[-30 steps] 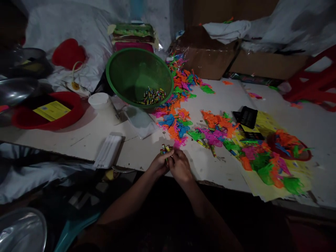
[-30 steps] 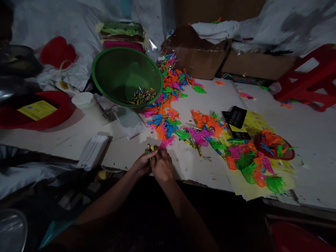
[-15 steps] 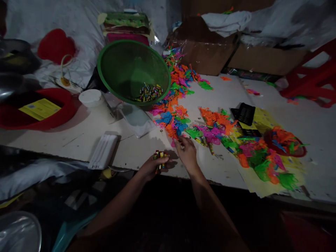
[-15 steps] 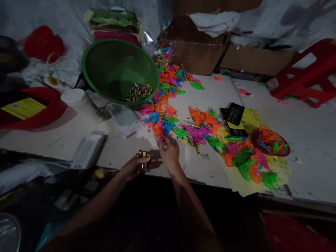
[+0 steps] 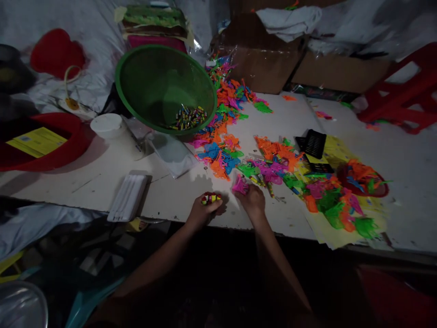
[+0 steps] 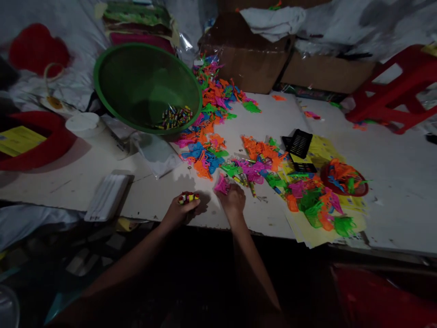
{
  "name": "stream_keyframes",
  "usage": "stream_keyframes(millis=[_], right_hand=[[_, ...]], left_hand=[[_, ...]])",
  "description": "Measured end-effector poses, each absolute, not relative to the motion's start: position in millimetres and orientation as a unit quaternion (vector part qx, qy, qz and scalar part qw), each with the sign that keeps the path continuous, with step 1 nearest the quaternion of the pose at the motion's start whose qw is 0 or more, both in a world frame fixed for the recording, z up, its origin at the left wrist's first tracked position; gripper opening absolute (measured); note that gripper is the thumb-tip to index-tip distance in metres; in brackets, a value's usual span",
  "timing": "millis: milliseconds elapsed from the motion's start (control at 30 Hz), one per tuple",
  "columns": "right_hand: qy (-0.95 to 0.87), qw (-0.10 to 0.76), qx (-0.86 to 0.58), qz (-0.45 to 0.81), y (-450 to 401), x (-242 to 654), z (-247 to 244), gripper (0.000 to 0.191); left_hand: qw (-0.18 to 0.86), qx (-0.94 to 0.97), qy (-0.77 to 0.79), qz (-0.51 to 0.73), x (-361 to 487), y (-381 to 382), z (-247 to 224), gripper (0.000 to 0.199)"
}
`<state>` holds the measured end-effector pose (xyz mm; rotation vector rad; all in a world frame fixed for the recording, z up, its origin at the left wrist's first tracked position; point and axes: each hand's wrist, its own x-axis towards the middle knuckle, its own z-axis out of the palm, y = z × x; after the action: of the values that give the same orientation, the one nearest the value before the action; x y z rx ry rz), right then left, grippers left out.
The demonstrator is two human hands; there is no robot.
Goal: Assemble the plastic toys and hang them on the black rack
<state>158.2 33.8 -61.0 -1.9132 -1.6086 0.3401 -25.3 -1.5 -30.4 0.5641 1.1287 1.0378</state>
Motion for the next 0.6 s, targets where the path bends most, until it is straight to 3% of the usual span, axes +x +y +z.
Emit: stream_keyframes(millis=[100,233,433,600], right_hand=[[-0.560,0.340,-0.699,0.286,34,147,-50,0.032],[-0.452,0.501,-0.566,0.474,15,125,-31,0.032],[-0.409,0.597,-0.544,0.425,-6,92,-23,0.039],[-0.411,0.601,-0.606,0.319,-7,81,-36,0.035]], left_hand=[[0.669,0.307,0.502,0.454,-22,-2,-26,0.030],[0.645,0.341,0.510,0.456,-27,-3,-20,0.030],[0.637,0.328,0.503,0.483,-22,-7,-18,0.034],[0.637,0.335,0.489,0.492,-15,-10,-15,0.035]])
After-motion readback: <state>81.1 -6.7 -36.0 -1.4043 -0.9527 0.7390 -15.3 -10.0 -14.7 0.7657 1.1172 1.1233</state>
